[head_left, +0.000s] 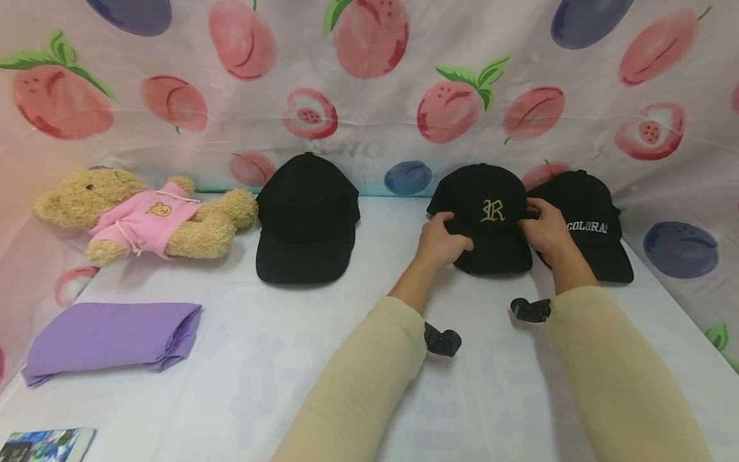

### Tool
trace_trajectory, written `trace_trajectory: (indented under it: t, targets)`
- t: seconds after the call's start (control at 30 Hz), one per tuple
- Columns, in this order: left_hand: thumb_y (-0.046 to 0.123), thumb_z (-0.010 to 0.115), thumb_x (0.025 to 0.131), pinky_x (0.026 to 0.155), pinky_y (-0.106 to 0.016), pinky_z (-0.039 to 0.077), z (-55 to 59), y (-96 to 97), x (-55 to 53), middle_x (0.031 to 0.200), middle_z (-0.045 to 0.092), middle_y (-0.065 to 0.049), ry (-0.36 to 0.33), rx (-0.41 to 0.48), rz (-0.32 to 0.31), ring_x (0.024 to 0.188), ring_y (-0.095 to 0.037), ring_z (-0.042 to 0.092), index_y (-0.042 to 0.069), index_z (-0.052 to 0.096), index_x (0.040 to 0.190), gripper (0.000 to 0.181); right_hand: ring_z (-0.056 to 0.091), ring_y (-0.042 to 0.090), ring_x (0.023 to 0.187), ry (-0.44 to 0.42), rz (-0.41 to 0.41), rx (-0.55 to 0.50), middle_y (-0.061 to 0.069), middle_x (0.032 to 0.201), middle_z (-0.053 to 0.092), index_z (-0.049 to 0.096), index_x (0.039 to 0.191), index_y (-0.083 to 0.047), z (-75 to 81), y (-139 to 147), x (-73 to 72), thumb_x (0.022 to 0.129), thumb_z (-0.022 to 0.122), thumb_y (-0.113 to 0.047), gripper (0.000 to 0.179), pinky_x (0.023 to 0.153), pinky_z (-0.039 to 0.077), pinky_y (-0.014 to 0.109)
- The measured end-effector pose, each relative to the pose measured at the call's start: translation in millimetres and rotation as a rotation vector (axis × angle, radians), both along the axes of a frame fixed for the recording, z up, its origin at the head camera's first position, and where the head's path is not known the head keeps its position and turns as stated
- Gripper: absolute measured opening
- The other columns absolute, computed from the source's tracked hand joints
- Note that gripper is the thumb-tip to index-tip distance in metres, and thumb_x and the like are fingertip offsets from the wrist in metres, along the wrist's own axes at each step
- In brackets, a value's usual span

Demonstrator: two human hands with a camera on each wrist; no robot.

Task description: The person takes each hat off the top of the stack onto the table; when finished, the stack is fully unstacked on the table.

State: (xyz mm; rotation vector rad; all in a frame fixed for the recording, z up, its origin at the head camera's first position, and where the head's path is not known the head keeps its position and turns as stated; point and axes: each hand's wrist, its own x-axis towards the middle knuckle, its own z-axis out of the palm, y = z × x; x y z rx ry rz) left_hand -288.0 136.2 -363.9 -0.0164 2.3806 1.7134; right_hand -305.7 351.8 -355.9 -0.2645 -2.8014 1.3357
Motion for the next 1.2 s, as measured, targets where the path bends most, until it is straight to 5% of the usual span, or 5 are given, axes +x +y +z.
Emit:
trace_trajectory:
  t: [0.47, 0.9, 1.2]
  targets:
    - [0.013, 0.078, 0.086, 0.115, -0.042, 0.045, -1.9, 3.0, -0.6, 0.158, 0.045, -0.010, 0.013, 0.007, -0.042, 0.142, -0.024, 0.048, 0.019, 0.049, 0.153, 0.073, 0.027, 0.051, 0.150, -0.009, -0.013, 0.003, 0.033, 0.165, 0.024, 0.023, 0.161, 0.003, -0.9, 5.6, 0.8, 0.100, 0.042, 0.000, 0.064, 0.122, 0.027, 0.063]
    - [0.016, 0.076, 0.087, 0.116, -0.045, 0.043, -5.3, 1.7, -2.7, 0.160, 0.043, -0.010, 0.023, 0.028, -0.070, 0.143, -0.026, 0.046, 0.020, 0.047, 0.155, 0.074, 0.040, 0.053, 0.140, 0.053, -0.097, 0.155, 0.038, 0.150, 0.045, 0.029, 0.158, 0.006, -0.6, -1.4, -1.5, 0.100, 0.044, -0.004, 0.061, 0.116, 0.034, 0.064]
    - [0.016, 0.075, 0.088, 0.117, -0.046, 0.042, -6.5, 6.5, -3.9, 0.162, 0.040, -0.011, 0.017, 0.068, -0.079, 0.143, -0.027, 0.045, 0.020, 0.046, 0.155, 0.074, 0.041, 0.050, 0.143, 0.045, -0.106, 0.072, 0.036, 0.156, 0.039, 0.021, 0.163, 0.001, -0.4, -1.7, 1.8, 0.101, 0.042, -0.005, 0.065, 0.116, 0.038, 0.061]
